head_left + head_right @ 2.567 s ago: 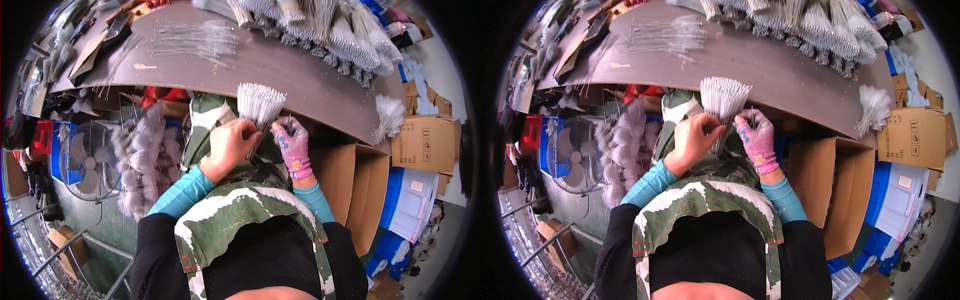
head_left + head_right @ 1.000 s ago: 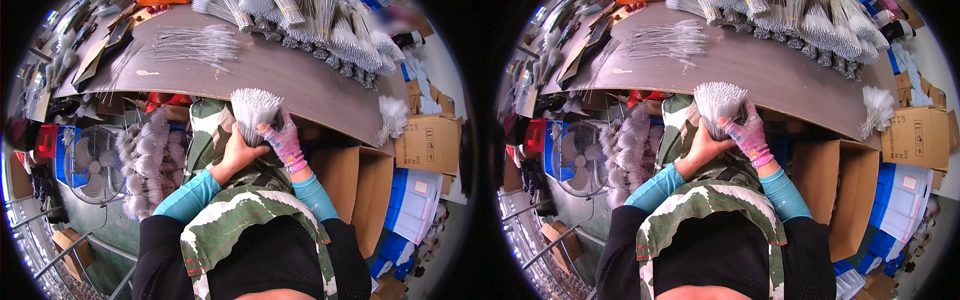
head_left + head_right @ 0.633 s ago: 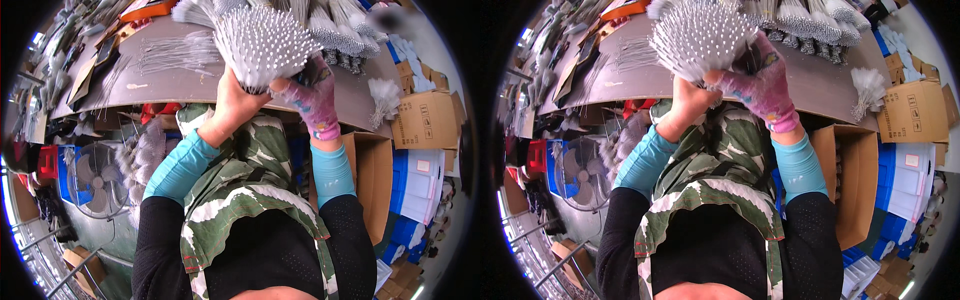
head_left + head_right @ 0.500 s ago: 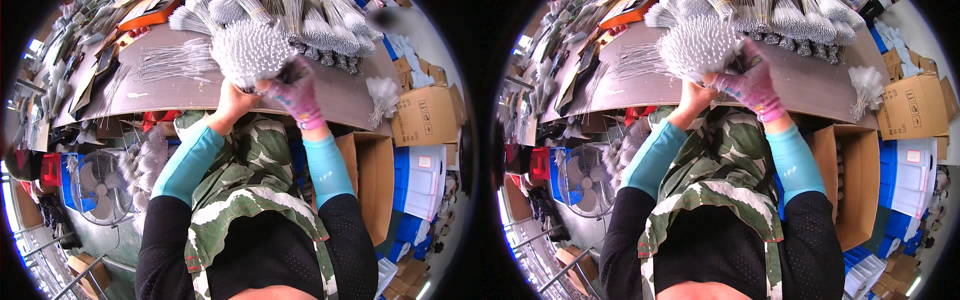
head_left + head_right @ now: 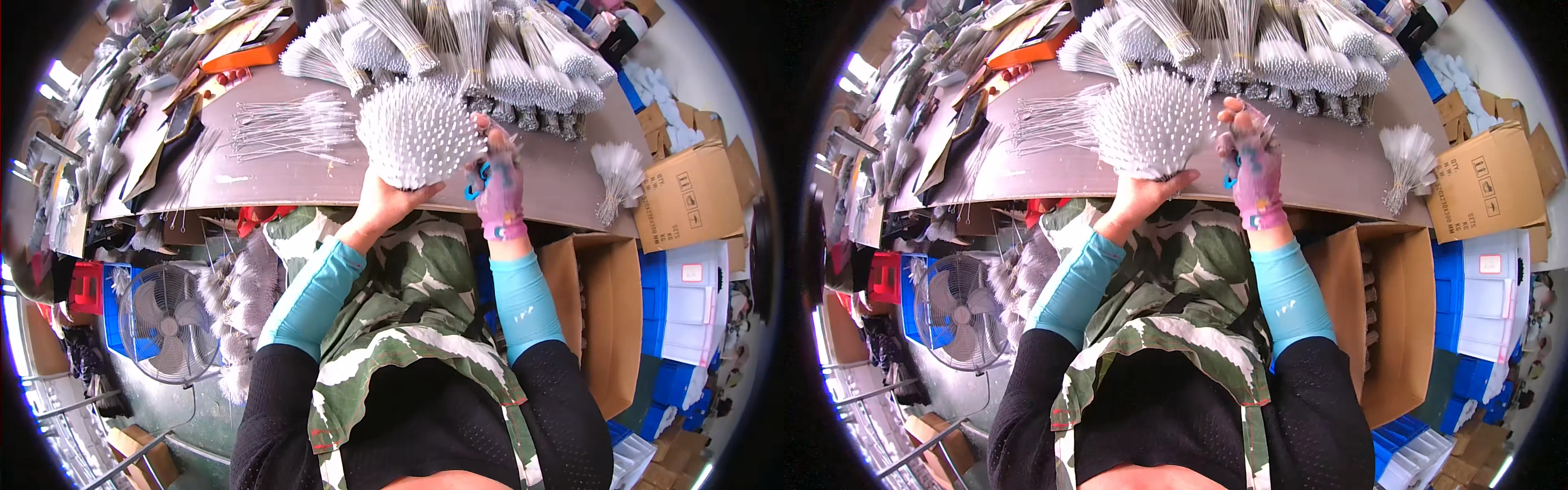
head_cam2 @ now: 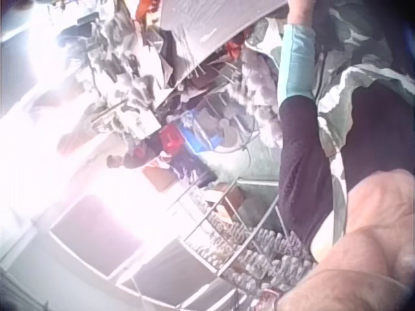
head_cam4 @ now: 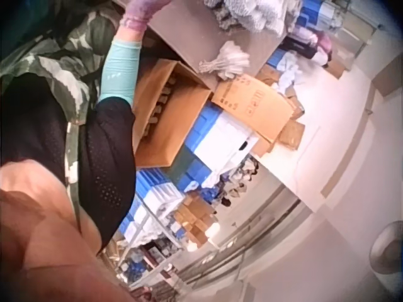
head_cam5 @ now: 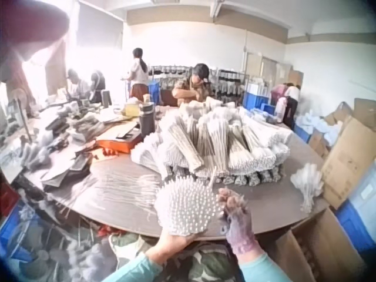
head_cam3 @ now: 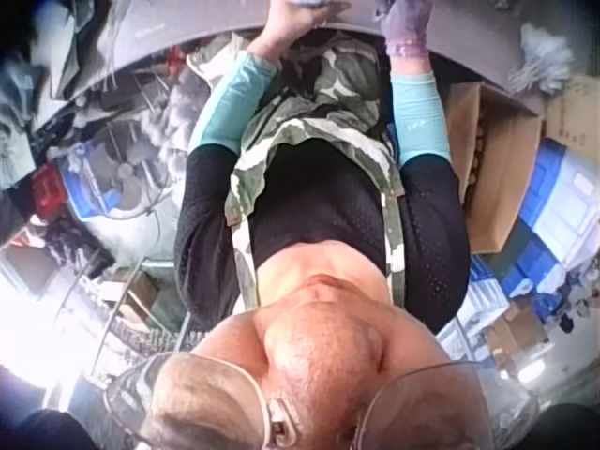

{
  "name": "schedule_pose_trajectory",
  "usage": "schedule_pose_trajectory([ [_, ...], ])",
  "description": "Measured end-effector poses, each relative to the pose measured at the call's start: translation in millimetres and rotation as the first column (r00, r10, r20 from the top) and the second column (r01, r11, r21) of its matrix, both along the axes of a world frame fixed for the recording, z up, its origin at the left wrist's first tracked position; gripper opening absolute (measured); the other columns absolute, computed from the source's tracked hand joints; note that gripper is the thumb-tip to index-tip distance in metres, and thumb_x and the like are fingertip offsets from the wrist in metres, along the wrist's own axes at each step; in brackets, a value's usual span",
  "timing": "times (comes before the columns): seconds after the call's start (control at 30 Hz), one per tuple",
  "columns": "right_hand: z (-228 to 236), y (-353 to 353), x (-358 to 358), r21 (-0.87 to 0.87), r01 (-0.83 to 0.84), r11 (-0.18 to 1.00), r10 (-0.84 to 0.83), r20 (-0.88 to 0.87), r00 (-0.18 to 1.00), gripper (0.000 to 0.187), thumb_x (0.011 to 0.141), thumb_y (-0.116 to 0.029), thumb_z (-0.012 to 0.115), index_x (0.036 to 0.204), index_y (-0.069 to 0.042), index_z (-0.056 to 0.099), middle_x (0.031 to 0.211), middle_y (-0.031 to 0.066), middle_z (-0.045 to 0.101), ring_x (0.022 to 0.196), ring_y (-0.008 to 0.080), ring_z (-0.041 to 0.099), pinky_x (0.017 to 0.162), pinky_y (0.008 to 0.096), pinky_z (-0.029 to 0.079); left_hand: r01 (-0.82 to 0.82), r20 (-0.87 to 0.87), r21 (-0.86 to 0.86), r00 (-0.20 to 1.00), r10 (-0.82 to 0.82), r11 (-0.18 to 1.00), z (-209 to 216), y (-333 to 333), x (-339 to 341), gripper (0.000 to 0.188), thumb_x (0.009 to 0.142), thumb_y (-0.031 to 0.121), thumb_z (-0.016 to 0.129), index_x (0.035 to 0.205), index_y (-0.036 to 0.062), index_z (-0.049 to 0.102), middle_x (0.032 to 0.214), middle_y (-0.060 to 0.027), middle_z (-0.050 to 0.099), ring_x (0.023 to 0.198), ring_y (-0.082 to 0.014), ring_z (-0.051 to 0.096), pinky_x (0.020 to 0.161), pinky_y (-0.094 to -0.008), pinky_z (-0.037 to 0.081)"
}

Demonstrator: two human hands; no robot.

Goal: Assembling, bundling, and trimming white plastic bristles for brushes.

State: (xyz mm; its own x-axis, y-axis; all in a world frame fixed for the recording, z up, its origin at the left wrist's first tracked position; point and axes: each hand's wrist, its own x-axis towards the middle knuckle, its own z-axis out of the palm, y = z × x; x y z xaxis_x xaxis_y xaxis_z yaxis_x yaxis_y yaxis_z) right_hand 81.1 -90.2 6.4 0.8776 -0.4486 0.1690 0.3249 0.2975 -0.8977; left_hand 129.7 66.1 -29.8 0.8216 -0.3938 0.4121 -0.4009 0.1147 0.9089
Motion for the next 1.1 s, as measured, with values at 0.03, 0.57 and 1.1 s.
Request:
schedule_pose_trajectory([
  [0.03,-6.9,-5.1,6.5,-0.003,0.001,1.000,-0.001,0.006,1.000,0.047,0.087,-0.038,0.063,0.116,-0.002,0.057,0.095,0.0000,0.061,0.057,0.0027,0.051,0.041,0.0176,0.033,0.026,-0.034,-0.022,0.999,-0.026,0.999,2.9,1.0,-2.9,0.057,0.066,0.017,0.082,0.114,-0.0001,0.056,0.105,-0.0086,0.065,0.097,-0.0164,0.060,0.088,-0.0310,0.047],
  [0.57,-57.1,67.4,-47.1,-0.190,-0.322,0.928,0.264,-0.278,0.924,0.075,0.067,-0.014,0.083,0.127,0.000,0.040,0.118,0.0087,0.056,0.106,0.0161,0.054,0.092,0.0311,0.044,0.099,-0.434,0.078,0.899,-0.055,0.992,-89.6,59.4,-48.3,0.064,0.063,0.012,0.080,0.119,0.0013,0.052,0.112,-0.0095,0.061,0.103,-0.0192,0.058,0.091,-0.0334,0.045],
  [1.1,-102.5,100.1,-68.7,-0.405,-0.196,0.893,0.065,-0.314,0.947,0.083,0.068,-0.013,0.081,0.133,-0.003,0.031,0.122,0.0073,0.049,0.110,0.0158,0.050,0.094,0.0299,0.042,-0.308,-0.490,0.016,0.827,0.275,0.951,-140.6,33.2,-76.5,0.038,0.075,0.019,0.071,0.109,0.0034,0.063,0.106,-0.0104,0.066,0.097,-0.0216,0.064,0.086,-0.0322,0.049],
])
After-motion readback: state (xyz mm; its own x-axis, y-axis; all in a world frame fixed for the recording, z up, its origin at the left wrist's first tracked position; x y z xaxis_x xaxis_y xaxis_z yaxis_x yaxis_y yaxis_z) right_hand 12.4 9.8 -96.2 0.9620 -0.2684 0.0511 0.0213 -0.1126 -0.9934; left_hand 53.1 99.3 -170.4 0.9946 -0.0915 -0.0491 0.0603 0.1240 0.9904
